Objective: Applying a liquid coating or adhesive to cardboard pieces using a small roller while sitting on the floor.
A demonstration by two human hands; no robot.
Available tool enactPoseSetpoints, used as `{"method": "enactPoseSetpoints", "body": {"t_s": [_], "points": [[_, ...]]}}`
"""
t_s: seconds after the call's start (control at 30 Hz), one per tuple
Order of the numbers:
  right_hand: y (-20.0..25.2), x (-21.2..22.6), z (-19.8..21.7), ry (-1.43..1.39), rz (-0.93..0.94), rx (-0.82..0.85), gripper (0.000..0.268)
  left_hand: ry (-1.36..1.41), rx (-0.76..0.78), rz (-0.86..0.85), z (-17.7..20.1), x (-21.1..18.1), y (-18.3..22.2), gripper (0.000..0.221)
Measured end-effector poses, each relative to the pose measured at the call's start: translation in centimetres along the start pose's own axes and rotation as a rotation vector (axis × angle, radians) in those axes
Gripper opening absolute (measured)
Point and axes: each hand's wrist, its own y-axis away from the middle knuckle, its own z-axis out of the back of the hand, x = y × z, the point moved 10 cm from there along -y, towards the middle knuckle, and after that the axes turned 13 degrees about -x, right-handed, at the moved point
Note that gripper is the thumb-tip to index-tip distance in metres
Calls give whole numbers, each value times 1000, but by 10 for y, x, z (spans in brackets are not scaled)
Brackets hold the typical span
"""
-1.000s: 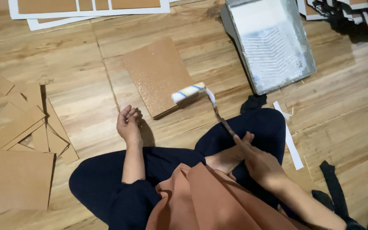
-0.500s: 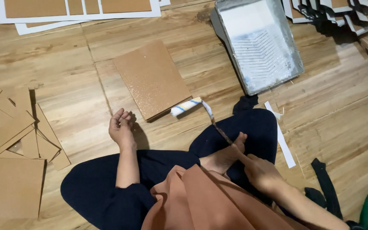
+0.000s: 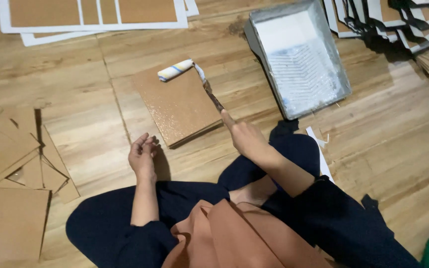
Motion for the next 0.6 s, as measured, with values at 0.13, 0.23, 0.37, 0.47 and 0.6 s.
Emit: {"method": "enactPoseSetpoints", "body": {"t_s": [0.13,0.23,0.37,0.47,0.6], "points": [[-32,4,10,-110,-6,-50,54,57,-10,-3,3,0,-5,29],[-20,11,64,-573,-44,-179,39,58,-4,8,2,-4,-3,30],[16,-76,80,-587,-253,-288,46,35,11,20,0,-10,2,30],[39,-185,62,-418,-385,-342,49,17,33,9,-4,-5,-2,30],[77,-275,38,-149,-492,-313,43,-7,34,-18,-3,-1,-4,30]]}}
